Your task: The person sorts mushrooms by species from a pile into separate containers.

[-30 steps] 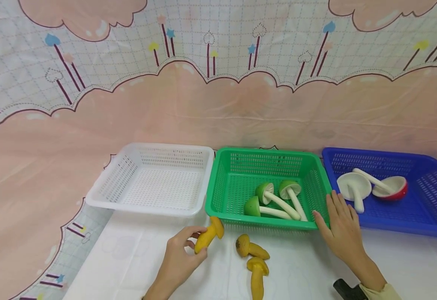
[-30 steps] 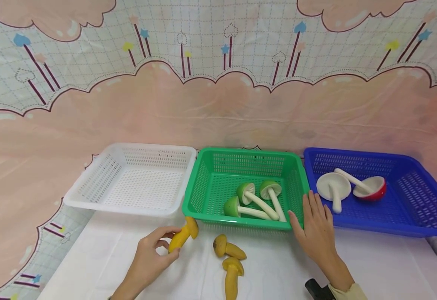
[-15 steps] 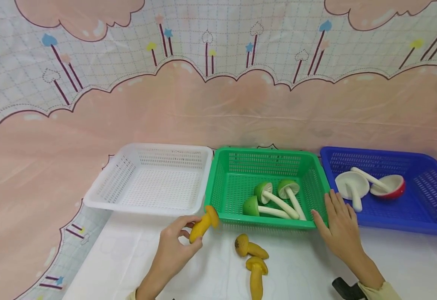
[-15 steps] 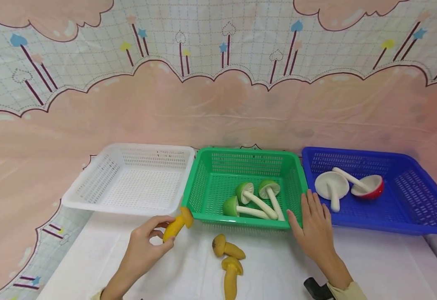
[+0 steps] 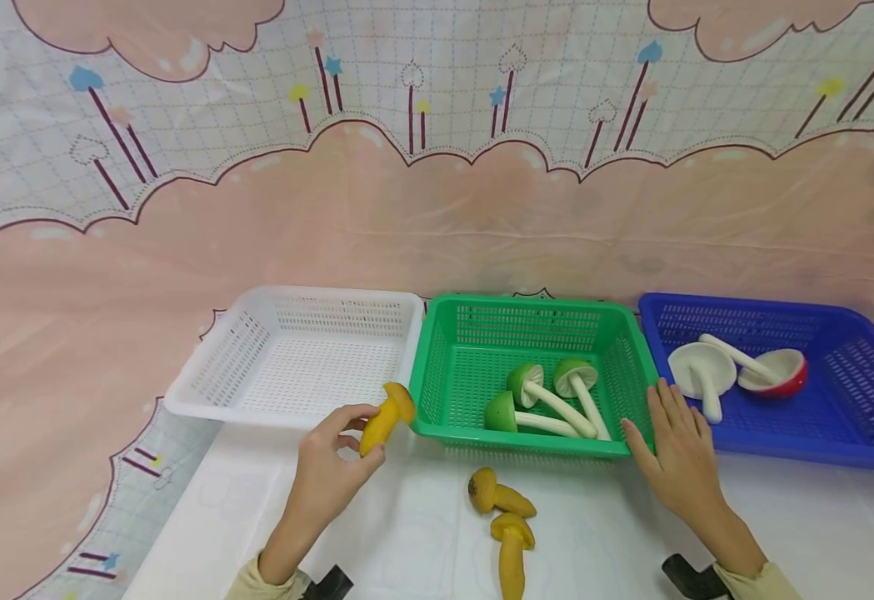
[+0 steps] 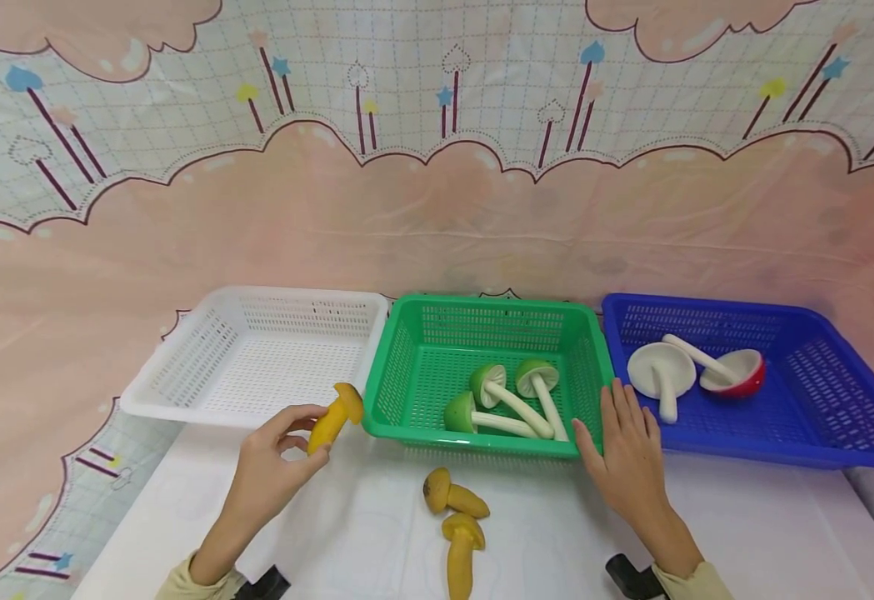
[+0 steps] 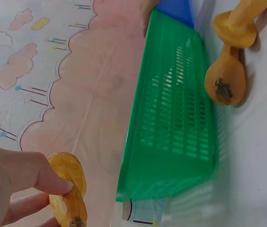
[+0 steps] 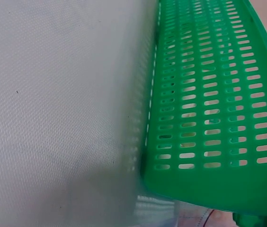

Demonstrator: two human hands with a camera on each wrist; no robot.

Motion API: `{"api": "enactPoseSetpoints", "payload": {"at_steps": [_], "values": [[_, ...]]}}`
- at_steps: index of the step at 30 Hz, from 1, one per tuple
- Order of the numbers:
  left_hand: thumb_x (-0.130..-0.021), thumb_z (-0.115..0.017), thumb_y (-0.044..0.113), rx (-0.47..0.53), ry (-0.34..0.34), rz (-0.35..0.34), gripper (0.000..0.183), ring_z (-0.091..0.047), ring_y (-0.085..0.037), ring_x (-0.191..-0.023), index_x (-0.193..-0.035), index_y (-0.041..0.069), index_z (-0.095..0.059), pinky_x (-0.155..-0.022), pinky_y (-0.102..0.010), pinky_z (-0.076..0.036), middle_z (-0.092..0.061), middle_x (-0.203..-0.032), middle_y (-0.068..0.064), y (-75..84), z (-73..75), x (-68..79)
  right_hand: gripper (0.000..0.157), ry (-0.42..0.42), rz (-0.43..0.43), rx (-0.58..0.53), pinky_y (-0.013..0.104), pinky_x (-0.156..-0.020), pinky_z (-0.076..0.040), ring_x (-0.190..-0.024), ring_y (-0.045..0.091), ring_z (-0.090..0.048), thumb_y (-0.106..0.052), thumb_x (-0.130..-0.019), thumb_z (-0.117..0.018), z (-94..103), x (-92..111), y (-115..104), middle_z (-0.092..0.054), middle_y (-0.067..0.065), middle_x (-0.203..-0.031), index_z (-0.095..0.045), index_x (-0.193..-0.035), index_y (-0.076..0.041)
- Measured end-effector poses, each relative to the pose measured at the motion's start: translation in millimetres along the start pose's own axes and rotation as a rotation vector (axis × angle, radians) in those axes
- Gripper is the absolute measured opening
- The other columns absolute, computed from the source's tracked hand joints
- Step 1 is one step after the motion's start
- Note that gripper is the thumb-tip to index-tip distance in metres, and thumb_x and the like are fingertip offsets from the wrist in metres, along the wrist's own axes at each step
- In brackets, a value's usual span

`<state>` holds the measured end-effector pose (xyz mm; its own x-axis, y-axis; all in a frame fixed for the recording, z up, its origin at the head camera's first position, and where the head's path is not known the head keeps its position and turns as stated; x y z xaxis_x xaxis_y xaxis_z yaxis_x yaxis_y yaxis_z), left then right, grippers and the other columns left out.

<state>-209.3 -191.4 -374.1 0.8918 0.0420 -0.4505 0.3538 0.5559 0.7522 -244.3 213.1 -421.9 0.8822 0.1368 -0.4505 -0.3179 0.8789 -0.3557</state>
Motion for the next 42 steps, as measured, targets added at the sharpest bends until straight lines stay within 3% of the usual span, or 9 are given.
{"api": "enactPoseSetpoints", "payload": {"at_steps": [20, 33, 42], "values": [[-0.067, -0.073, -0.005, -0.010, 0.043, 0.064, 0.037, -0.065, -0.020, -0.083, -0.103, 0.003, -0.068, -0.062, -0.028, -0.054, -0.069, -0.099, -0.007, -32.2, 7.6, -36.4, 0.066, 0.005, 0.001, 0.006, 0.062, -0.108, -0.010, -0.138, 0.043, -0.020, -0.035, -0.097, -0.047, -0.3, -1, 0, -0.027, 0.030, -0.147, -0.031, -0.142, 0.011], [-0.072, -0.074, 0.001, -0.058, -0.010, 0.155, 0.034, -0.066, -0.024, -0.087, -0.105, 0.004, -0.068, -0.067, -0.023, -0.052, -0.069, -0.100, -0.010, -59.3, 0.0, -59.8, 0.066, 0.013, -0.004, 0.007, 0.062, -0.107, -0.012, -0.137, 0.044, -0.021, -0.035, -0.097, -0.047, 1.0, -1, 0, -0.028, 0.030, -0.147, -0.032, -0.142, 0.011], [-0.073, -0.072, 0.003, -0.089, -0.082, 0.190, 0.032, -0.066, -0.031, -0.086, -0.104, 0.000, -0.066, -0.073, -0.039, -0.054, -0.068, -0.101, -0.017, -72.9, -10.8, -76.0, 0.065, 0.016, -0.001, 0.003, 0.062, -0.107, -0.012, -0.138, 0.043, -0.020, -0.034, -0.097, -0.047, 0.8, 0, 0, -0.027, 0.030, -0.147, -0.032, -0.141, 0.011]]}}
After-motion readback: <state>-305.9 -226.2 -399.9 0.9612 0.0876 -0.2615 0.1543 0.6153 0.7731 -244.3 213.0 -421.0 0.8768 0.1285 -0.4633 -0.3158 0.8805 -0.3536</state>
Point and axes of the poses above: each hand's wrist, its own x-axis away from the middle knuckle, its own z-axis out of the back of the hand, y = z × x, the point moved 10 cm from there along -x, towards the middle knuckle
